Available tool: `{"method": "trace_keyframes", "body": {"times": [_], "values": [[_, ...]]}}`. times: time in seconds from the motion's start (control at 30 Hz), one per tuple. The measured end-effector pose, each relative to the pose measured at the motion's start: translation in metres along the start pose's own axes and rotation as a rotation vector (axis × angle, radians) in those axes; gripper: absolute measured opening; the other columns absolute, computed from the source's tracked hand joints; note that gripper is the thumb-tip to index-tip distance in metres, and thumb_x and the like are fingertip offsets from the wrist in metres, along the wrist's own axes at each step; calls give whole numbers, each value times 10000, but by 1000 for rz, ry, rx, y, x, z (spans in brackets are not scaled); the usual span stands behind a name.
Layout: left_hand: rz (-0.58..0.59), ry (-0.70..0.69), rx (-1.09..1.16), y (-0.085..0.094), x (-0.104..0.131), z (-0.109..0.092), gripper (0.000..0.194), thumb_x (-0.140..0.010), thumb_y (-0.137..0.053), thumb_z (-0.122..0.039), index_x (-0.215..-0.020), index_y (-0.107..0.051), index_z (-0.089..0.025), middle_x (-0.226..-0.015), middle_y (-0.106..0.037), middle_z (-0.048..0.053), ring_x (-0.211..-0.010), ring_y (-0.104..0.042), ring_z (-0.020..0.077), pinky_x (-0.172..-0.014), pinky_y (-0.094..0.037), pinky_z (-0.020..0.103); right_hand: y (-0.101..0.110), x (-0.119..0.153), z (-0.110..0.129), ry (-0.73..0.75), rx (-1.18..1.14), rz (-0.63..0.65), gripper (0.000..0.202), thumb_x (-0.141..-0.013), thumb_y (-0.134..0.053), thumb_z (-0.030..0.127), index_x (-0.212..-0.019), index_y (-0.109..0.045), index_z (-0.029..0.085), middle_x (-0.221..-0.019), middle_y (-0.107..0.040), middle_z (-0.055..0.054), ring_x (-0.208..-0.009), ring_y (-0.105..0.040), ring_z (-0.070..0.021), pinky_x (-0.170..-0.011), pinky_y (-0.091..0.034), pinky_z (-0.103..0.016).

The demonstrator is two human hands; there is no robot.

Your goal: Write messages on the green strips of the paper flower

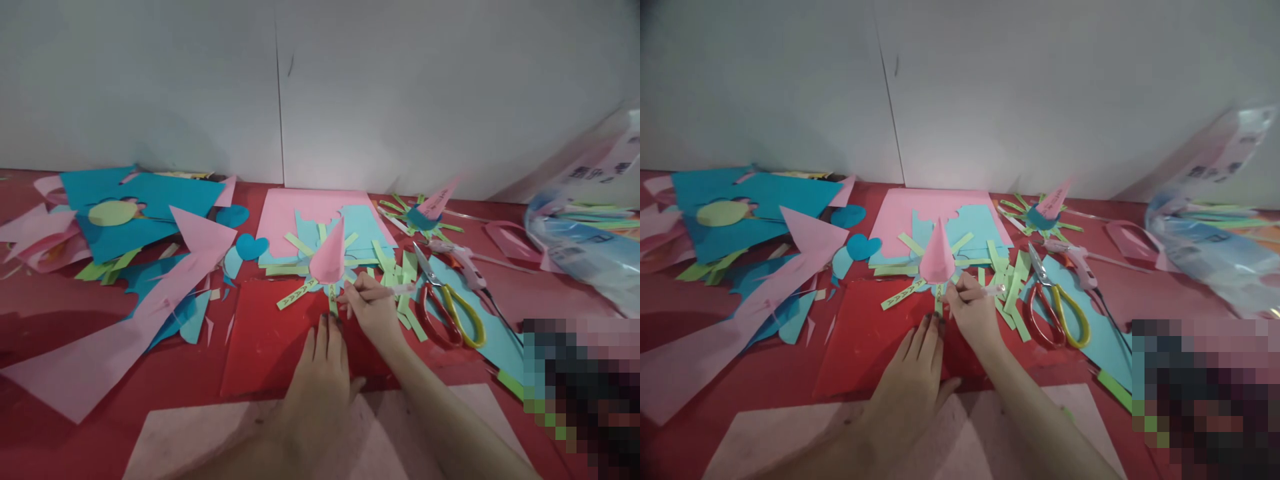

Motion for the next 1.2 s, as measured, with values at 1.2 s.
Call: {"method": "trace_keyframes", "body": {"times": [1.2], "values": [[-68, 51, 52, 0, 3, -1, 542, -816, -412, -408, -1208, -455, -36, -1266, -458, 162, -1143, -442, 299, -903, -413, 387, 0, 3, 0, 249, 635, -182, 138, -856, -398, 261, -785, -514, 239, -738, -616, -25, -768, -573, -197, -790, -407, -346]]}}
Point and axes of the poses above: each hand's wrist, its own x-axis away from the middle knuckle, its own y-axis out of the back of the hand, z = x × y, the point moved 1 cm from there along -x, towards the middle knuckle
